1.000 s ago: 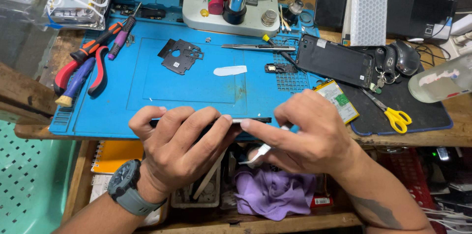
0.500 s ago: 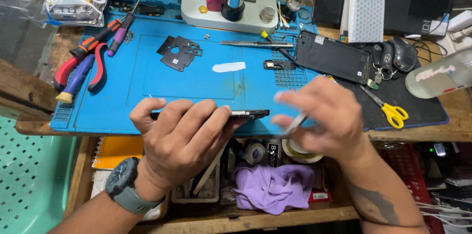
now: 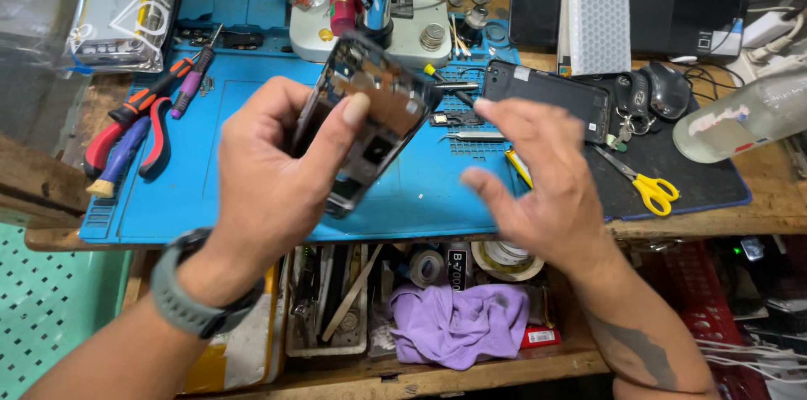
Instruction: The person uses tweezers to carefully place and adjust small internal components inside a disassembled smartphone. They then cut a piece of white adhesive tape and apply it to the device's edge before picking up a new screen assembly.
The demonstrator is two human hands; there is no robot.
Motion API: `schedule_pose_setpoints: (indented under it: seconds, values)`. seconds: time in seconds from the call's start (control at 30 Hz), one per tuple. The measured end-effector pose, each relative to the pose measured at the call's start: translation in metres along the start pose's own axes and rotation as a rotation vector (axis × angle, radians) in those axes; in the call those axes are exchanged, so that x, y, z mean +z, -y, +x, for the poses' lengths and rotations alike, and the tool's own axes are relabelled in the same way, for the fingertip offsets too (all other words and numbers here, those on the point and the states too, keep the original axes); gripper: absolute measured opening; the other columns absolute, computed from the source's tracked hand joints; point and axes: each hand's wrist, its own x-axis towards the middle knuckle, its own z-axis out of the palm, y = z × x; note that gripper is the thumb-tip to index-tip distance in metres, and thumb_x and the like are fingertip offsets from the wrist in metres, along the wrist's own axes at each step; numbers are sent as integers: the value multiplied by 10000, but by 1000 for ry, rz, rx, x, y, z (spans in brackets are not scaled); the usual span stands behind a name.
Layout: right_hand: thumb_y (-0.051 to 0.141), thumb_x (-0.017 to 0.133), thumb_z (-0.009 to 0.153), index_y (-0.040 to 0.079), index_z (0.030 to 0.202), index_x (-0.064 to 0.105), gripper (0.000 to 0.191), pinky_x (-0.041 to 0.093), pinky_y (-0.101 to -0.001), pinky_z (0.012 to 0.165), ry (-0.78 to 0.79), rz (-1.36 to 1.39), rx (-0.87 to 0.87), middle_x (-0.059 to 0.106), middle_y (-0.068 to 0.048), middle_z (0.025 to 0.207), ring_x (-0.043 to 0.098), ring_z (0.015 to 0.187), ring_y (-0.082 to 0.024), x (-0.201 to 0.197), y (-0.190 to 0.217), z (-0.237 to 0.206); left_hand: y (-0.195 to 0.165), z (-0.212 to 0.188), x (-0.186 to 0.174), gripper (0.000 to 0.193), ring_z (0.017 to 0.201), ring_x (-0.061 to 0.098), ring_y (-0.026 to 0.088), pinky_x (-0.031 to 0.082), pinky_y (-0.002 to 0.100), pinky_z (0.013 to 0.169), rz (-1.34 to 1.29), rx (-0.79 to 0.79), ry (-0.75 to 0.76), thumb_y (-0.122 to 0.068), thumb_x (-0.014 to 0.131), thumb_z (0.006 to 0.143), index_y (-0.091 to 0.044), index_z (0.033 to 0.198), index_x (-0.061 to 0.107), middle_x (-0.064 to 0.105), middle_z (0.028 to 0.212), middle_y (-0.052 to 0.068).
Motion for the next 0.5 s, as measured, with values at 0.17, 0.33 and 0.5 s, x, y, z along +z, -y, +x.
schedule_pose_setpoints:
  seconds: [0.17, 0.33, 0.5]
  values:
    - [279, 653, 1025, -10, 1532, 359, 654, 502, -326, 1020, 201, 928, 332, 609, -85, 1284, 600, 1177, -149, 24, 27, 0, 17, 1, 38, 271, 709, 576, 20, 493, 211, 640, -491, -195, -46, -317, 667, 1028, -80, 911, 606, 674, 833, -17]
    - [200, 520, 1121, -14, 1439, 501, 384, 488, -238, 913, 170, 1073, 478, 628, -25, 1169, 560, 1050, -64, 46, 24, 1, 23, -7, 57, 268, 774, 584, 33, 507, 227, 704, -610, -280, -61, -318, 641, 1042, -57, 990, 609, 683, 898, 7]
    - [183, 458, 1161, -24, 1483, 490, 384, 474, -216, 962, 156, 1175, 467, 628, -9, 1226, 551, 1081, -48, 48, 10, -8, 15, -14, 53, 404, 962, 628, 69, 541, 257, 843, -524, -216, 70, -251, 686, 982, -33, 1275, 514, 681, 1117, 63]
